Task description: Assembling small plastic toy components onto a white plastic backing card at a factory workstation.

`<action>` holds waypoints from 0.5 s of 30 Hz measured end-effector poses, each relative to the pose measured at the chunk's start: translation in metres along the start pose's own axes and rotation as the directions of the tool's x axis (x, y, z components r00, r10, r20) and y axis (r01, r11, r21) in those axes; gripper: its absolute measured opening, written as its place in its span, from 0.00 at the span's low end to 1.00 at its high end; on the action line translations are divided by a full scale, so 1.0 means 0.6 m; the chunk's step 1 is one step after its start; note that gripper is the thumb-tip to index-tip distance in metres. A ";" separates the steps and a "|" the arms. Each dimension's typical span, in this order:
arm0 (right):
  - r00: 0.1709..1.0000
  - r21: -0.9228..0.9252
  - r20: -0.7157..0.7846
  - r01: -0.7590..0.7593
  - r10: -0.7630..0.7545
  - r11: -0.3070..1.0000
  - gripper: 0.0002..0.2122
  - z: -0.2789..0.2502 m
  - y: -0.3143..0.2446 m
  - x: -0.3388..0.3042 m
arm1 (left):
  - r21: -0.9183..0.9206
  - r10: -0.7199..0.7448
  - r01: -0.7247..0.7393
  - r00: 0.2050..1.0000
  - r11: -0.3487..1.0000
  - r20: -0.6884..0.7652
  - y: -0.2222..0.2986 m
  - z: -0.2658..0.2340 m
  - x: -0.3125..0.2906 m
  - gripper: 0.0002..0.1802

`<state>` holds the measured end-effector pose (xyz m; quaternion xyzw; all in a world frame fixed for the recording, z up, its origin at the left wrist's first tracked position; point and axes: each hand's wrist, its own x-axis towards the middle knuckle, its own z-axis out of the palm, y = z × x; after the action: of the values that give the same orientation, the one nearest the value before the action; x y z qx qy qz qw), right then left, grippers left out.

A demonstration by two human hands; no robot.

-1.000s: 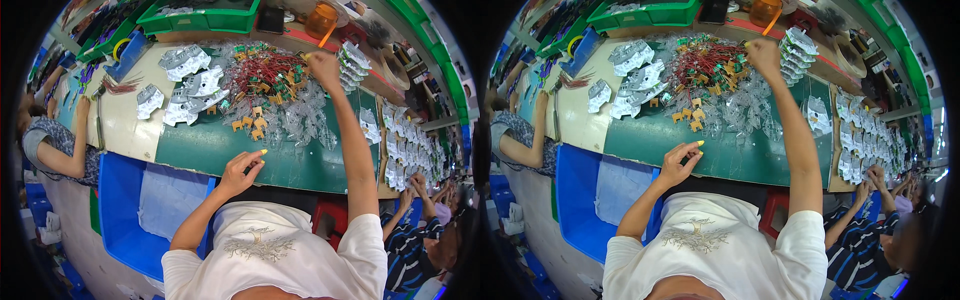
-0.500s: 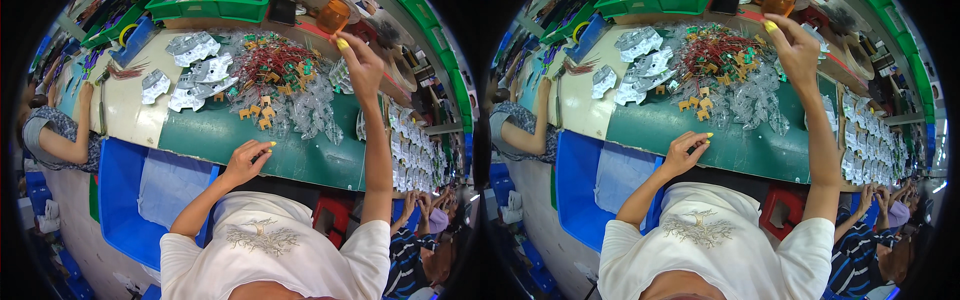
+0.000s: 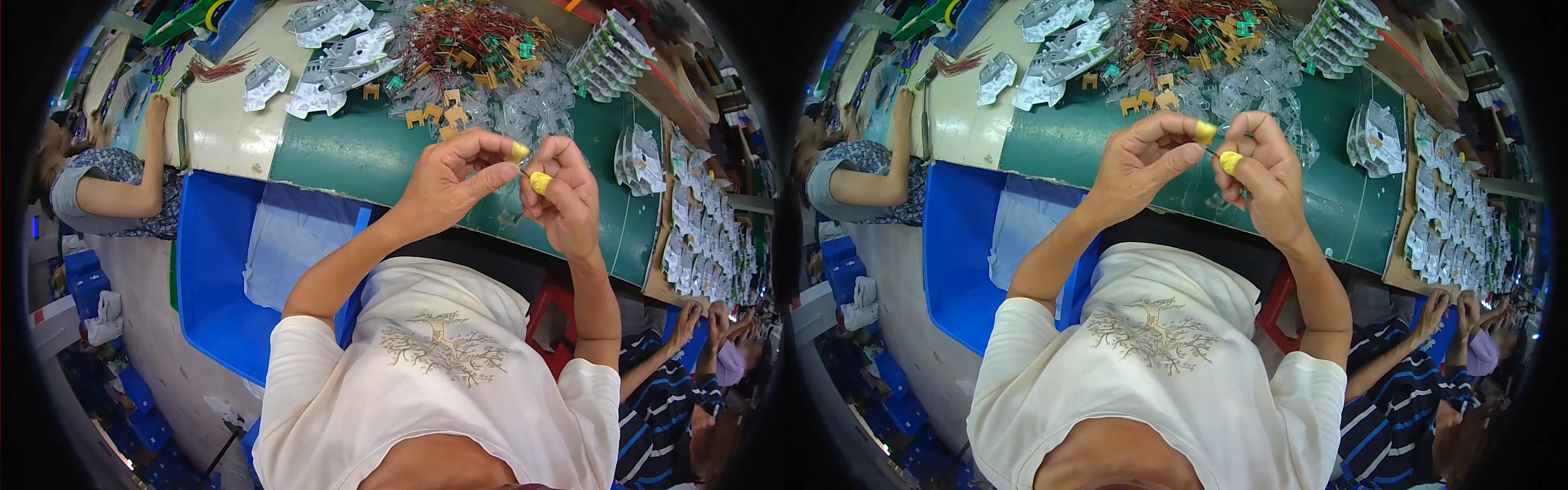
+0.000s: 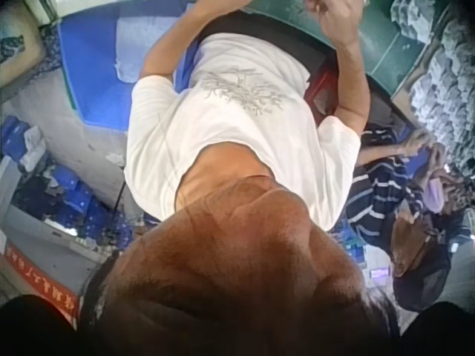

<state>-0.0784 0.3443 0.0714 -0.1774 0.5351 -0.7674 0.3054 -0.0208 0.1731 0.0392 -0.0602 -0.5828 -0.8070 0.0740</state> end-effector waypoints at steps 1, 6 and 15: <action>1.000 0.005 -0.004 0.002 -0.002 1.000 0.10 -0.002 0.002 -0.004 | 0.120 0.079 -0.081 0.997 0.989 0.019 -0.004 0.002 -0.001 0.13; 0.900 -0.720 0.060 0.339 -0.432 0.605 0.11 -0.004 0.018 -0.015 | 0.003 -0.006 0.007 0.994 1.000 -0.109 -0.004 0.014 -0.010 0.11; 0.795 -0.857 0.245 0.445 -0.554 0.259 0.09 0.011 0.024 -0.014 | -0.057 -0.080 0.072 0.985 0.996 -0.153 -0.014 0.014 -0.027 0.15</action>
<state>-0.0640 0.3418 0.0607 -0.4277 0.7832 -0.4348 -0.1209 -0.0061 0.1846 0.0311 0.0231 -0.5562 -0.8262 0.0865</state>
